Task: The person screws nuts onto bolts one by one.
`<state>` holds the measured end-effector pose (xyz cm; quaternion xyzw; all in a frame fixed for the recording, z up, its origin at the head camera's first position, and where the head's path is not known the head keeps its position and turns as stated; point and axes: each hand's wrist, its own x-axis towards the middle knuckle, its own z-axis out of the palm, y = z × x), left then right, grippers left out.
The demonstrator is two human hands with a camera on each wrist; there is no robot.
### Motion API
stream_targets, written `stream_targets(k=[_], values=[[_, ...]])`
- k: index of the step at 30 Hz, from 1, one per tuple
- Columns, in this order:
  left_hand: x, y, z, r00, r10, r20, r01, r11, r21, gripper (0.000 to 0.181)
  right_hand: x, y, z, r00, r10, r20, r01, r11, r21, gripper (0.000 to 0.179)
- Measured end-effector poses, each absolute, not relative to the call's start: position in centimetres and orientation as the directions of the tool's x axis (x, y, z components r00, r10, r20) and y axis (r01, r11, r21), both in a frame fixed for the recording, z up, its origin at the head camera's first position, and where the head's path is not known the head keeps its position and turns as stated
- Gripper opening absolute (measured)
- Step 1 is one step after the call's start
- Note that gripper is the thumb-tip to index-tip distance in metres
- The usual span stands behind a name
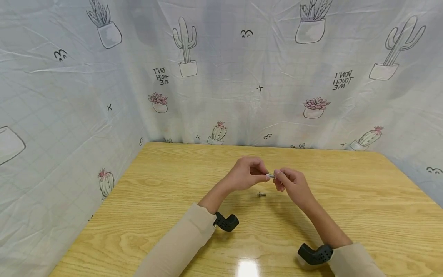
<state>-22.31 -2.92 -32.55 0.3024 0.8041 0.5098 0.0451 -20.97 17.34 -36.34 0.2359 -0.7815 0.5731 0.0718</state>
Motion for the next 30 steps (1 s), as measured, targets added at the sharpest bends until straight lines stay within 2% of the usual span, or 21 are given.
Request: stream_targets(k=[4, 7, 11, 13, 17, 25, 30], values=[[-22.09, -2.78, -32.35, -0.806, 0.541, 0.239, 0.448, 0.296, 0.843, 0.005, -20.93, 17.2, -36.17, -0.901, -0.271, 0.338, -0.408, 0.269, -0.872, 0.049], [-22.11, -2.81, -32.43, -0.818, 0.526, 0.234, 0.444, 0.318, 0.838, 0.005, -20.91, 17.17, -36.07, -0.905, -0.264, 0.333, -0.404, 0.287, -0.869, 0.045], [-22.22, -2.98, -32.61, -0.845, 0.487, 0.222, 0.42, 0.347, 0.838, 0.004, -20.96, 17.23, -36.15, -0.88, -0.277, 0.386, -0.453, 0.246, -0.857, 0.025], [-22.28, -3.07, -32.67, -0.857, 0.467, 0.217, 0.407, 0.357, 0.841, 0.005, -21.0, 17.27, -36.25, -0.862, -0.292, 0.415, -0.484, 0.228, -0.845, 0.02], [-22.39, -3.18, -32.75, -0.868, 0.45, 0.209, 0.391, 0.361, 0.847, 0.005, -21.01, 17.31, -36.36, -0.848, -0.308, 0.431, -0.507, 0.231, -0.83, 0.02], [-22.38, -3.18, -32.65, -0.866, 0.459, 0.2, 0.385, 0.357, 0.851, 0.005, -20.89, 17.38, -36.21, -0.863, -0.302, 0.406, -0.478, 0.225, -0.849, 0.017], [-22.12, -3.01, -32.3, -0.855, 0.477, 0.204, 0.399, 0.353, 0.847, 0.005, -20.83, 17.21, -36.02, -0.875, -0.301, 0.38, -0.458, 0.254, -0.852, 0.029]])
